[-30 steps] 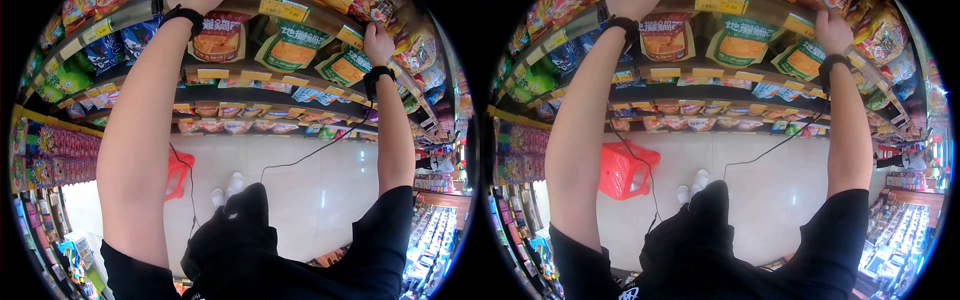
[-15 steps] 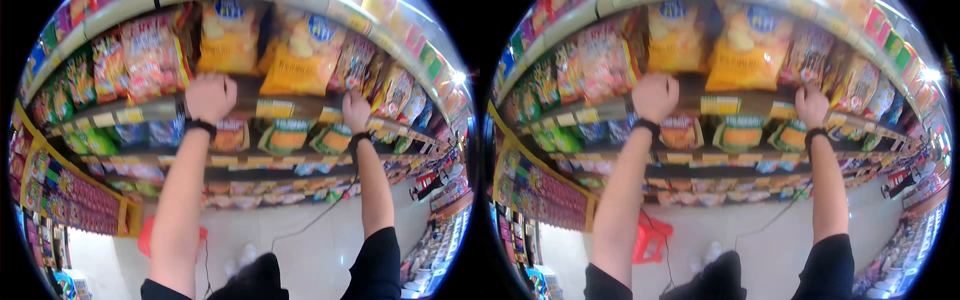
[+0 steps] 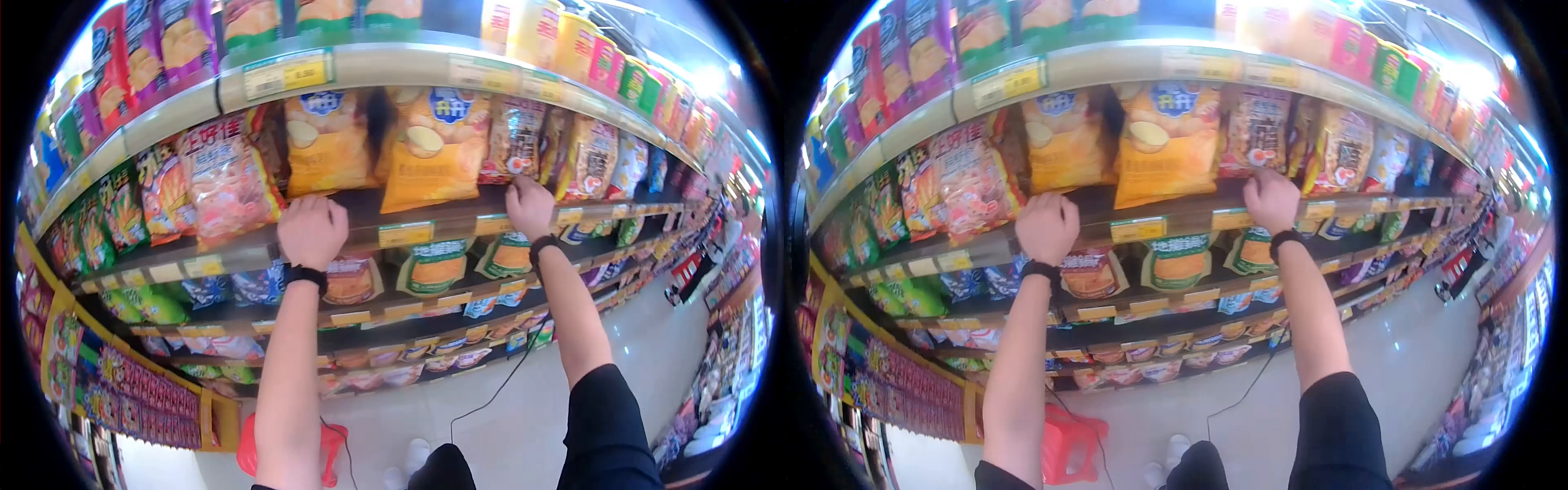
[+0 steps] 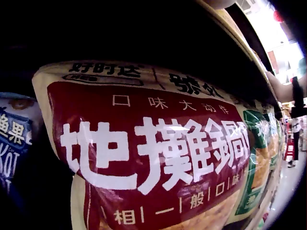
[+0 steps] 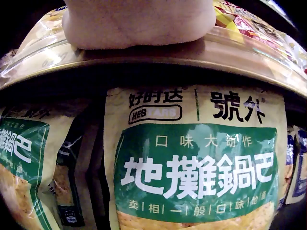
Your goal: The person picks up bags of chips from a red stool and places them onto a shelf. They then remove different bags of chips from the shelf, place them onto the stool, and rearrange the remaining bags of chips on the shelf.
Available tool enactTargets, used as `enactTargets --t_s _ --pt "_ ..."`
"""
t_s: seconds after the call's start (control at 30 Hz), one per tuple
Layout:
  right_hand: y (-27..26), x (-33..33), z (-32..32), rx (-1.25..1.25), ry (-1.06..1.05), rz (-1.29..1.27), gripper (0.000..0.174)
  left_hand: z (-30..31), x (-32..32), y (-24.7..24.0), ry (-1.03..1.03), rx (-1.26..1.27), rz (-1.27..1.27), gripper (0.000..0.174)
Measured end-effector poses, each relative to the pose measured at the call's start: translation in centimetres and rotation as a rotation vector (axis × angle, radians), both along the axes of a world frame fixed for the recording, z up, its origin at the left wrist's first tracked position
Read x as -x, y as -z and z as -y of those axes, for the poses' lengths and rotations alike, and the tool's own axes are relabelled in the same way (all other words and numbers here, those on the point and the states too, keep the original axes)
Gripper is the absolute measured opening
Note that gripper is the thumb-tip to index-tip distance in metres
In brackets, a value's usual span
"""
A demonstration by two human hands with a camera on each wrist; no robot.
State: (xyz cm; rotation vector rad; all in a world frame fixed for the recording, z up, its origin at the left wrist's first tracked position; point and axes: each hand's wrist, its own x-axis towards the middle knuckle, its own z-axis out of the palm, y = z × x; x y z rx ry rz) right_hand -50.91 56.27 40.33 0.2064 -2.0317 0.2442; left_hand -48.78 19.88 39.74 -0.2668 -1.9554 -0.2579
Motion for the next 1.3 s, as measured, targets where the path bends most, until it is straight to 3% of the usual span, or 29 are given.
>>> enactTargets --t_s 1.3 --pt "0.47 0.36 -0.34 0.006 0.0 0.001 0.02 -0.18 0.16 0.36 -0.028 0.029 0.004 0.022"
